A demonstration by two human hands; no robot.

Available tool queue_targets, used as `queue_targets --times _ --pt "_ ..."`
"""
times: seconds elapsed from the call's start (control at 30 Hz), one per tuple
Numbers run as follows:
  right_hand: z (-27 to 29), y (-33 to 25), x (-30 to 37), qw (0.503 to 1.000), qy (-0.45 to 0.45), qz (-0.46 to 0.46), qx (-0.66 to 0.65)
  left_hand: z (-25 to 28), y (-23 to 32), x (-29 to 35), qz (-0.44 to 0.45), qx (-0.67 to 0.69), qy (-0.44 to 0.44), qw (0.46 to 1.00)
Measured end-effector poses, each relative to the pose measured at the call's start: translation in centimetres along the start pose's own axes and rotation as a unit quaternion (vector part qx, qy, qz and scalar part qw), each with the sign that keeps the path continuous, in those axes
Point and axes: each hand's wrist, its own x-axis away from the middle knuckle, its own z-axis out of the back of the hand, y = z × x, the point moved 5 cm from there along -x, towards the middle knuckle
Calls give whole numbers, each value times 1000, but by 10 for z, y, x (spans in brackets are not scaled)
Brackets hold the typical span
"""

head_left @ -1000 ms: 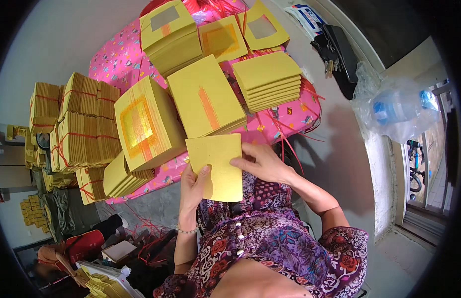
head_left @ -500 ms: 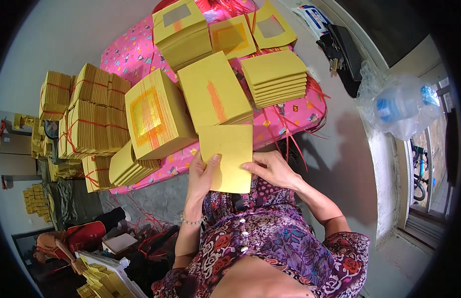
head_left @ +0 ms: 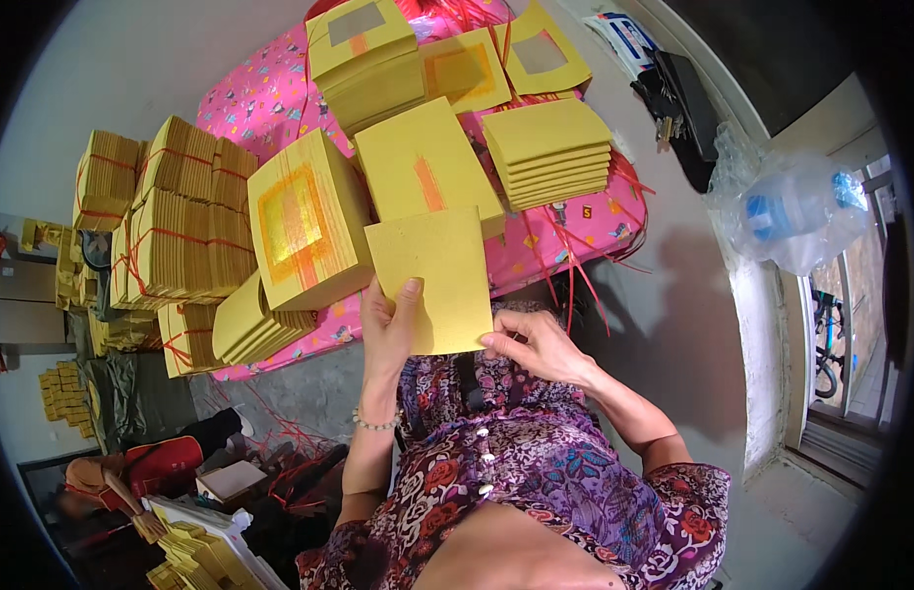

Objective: Bundling and tying stacks of yellow paper with red string.

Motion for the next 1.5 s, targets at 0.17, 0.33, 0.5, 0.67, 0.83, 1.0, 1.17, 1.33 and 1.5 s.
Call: queue_targets --times 0.17,0.33,0.5,0.67,0.83,1.0,1.17,1.33,1.5 --pt "19 -7 -8 993 53 27 -102 -7 12 0 20 -41 -95 994" --pt "48 -12 -18 987 53 8 -155 -25 22 -9 56 -88 -211 972" --pt "82 -15 -19 989 46 0 -143 -47 41 -44 37 -190 -276 941" --pt "136 -42 -35 978 169 67 -102 -83 61 -125 -19 -355 -313 880" --pt "195 -57 -69 952 282 90 -74 -133 68 -230 -115 -423 -308 844" --pt "241 -19 -96 937 346 -1 -40 -174 40 -284 -125 -485 -324 802" --pt "249 14 -97 932 353 -79 -34 -188 4 -301 -69 -476 -352 803" --pt "246 29 -92 930 357 -79 -44 -192 -23 -297 0 -435 -399 807" --pt "243 41 -94 926 369 -66 -44 -190 -36 -299 0 -433 -395 810"
